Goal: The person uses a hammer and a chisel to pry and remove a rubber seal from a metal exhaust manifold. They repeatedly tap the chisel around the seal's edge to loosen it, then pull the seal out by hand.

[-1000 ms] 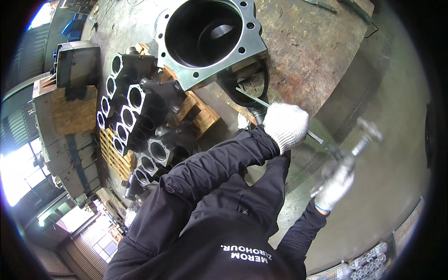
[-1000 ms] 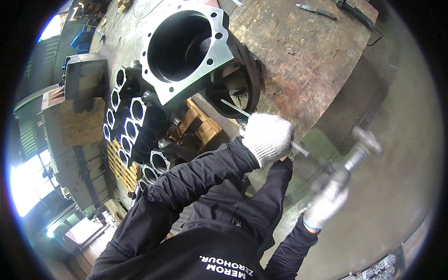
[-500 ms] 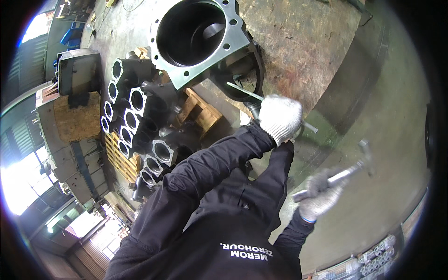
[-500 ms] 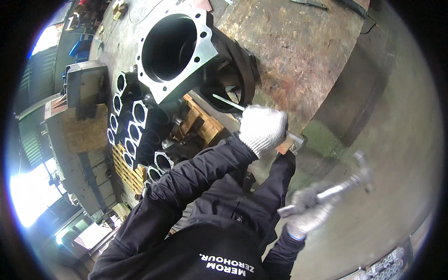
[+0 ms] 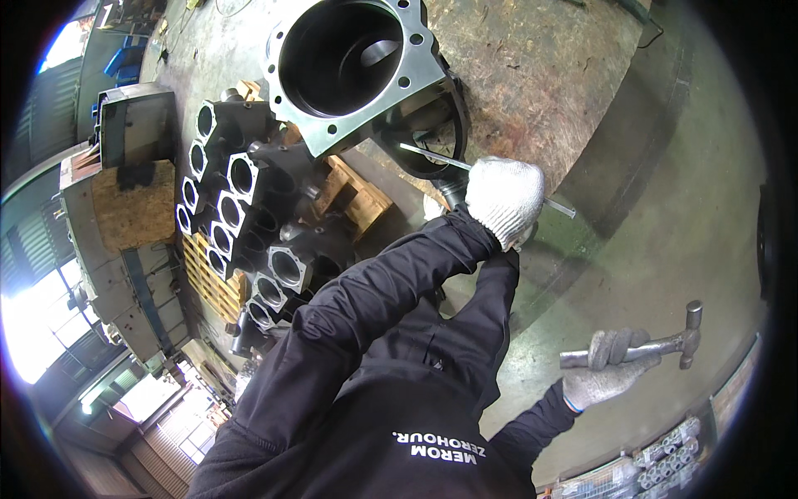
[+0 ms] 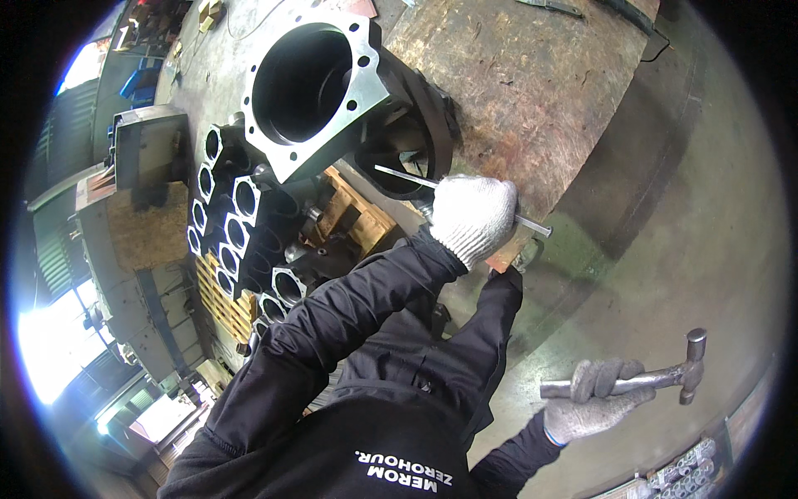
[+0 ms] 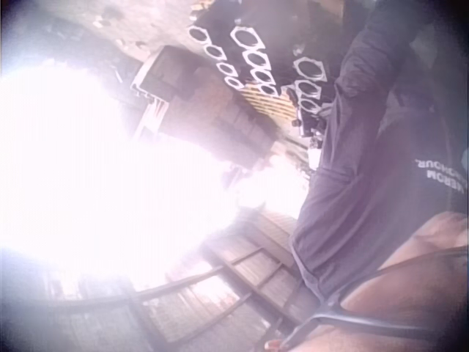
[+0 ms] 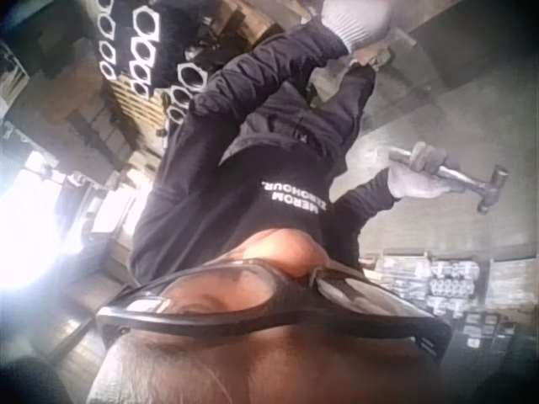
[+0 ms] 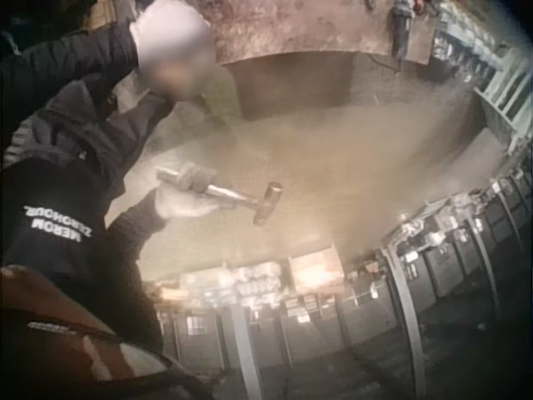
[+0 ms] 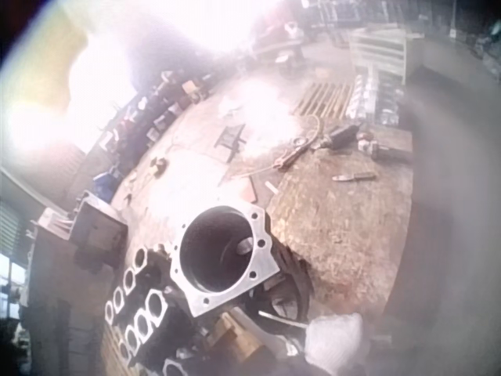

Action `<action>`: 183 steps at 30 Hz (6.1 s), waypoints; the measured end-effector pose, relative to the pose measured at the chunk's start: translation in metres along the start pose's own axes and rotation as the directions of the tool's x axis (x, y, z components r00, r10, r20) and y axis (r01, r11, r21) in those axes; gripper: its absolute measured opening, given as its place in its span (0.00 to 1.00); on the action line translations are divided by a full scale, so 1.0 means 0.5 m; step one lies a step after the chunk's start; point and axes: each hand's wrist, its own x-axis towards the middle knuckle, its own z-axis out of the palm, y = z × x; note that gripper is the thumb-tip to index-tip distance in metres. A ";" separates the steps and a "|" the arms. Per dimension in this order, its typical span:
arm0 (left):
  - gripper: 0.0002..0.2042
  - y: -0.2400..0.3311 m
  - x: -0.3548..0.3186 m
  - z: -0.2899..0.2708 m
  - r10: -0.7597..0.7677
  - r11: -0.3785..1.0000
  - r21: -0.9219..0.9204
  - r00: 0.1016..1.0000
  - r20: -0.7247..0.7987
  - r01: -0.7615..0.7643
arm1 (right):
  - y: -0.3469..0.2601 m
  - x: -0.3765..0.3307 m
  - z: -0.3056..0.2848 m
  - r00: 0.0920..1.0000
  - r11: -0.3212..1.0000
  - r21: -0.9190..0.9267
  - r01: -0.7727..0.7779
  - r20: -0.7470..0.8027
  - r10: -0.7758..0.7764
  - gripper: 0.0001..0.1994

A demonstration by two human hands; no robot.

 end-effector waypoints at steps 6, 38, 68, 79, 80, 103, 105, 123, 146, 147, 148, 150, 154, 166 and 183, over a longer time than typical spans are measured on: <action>0.07 -0.010 0.005 -0.018 0.023 0.999 -0.049 0.995 0.095 -0.019 | 0.120 -0.010 0.028 0.928 0.925 -0.262 -0.276 -0.324 0.185 0.24; 0.07 0.011 0.011 -0.063 0.057 0.998 0.002 0.998 0.024 -0.057 | -0.046 0.027 -0.088 0.974 0.961 -0.211 -0.180 -0.172 0.145 0.21; 0.08 0.027 0.007 -0.061 -0.047 0.993 -0.102 0.985 0.167 0.065 | 0.070 0.023 0.034 0.956 0.921 -0.317 -0.227 -0.254 0.148 0.21; 0.07 0.104 -0.029 -0.094 0.158 0.976 -0.188 0.954 0.256 -0.112 | 0.113 0.004 0.090 0.786 0.730 -0.607 -0.314 -0.598 -0.159 0.23; 0.07 0.120 -0.038 -0.088 0.197 0.973 -0.168 0.942 0.270 -0.156 | 0.117 0.004 0.080 0.777 0.733 -0.600 -0.320 -0.609 -0.159 0.21; 0.09 0.075 0.015 0.266 0.072 0.989 0.098 0.934 0.349 -0.113 | 0.251 0.274 -0.273 0.971 0.600 -0.774 -0.200 -0.238 0.017 0.12; 0.09 0.067 0.018 0.282 0.087 0.990 0.076 0.937 0.337 -0.119 | 0.269 0.288 -0.295 0.967 0.610 -0.763 -0.215 -0.255 0.022 0.11; 0.37 -0.054 -0.195 0.360 -0.478 -0.435 -0.836 0.701 0.530 0.335 | 0.394 0.337 -0.347 0.957 0.474 -0.873 -0.118 0.029 0.290 0.17; 0.08 -0.042 -0.136 0.408 -0.480 -0.538 -0.800 0.682 0.551 0.267 | 0.402 0.321 -0.373 0.912 0.499 -0.791 -0.355 -0.174 0.373 0.15; 0.08 -0.025 -0.149 0.397 -0.443 -0.454 -0.814 0.700 0.560 0.363 | 0.369 0.295 -0.362 0.886 0.422 -0.794 -0.439 -0.303 0.352 0.13; 0.09 -0.006 -0.161 0.382 -0.403 -0.382 -0.822 0.724 0.560 0.423 | 0.341 0.265 -0.350 0.879 0.470 -0.746 -0.472 -0.358 0.315 0.11; 0.09 0.045 -0.191 0.334 -0.284 -0.380 -0.760 0.716 0.638 0.527 | 0.272 0.196 -0.321 0.895 0.476 -0.758 -0.446 -0.394 0.211 0.11; 0.16 0.153 -0.235 0.207 -0.186 -0.245 -0.771 0.752 0.632 0.588 | 0.147 0.041 -0.250 0.953 0.518 -0.808 -0.280 -0.298 0.052 0.15; 0.16 0.089 -0.171 -0.073 -0.323 -0.203 -0.766 0.696 0.641 0.611 | 0.165 -0.031 0.032 0.990 0.302 -0.952 0.046 0.003 -0.143 0.17; 0.20 -0.020 -0.187 -0.131 -0.369 -0.342 -0.692 0.587 0.721 0.635 | 0.315 -0.236 0.086 0.967 0.000 -0.979 0.203 0.200 -0.160 0.15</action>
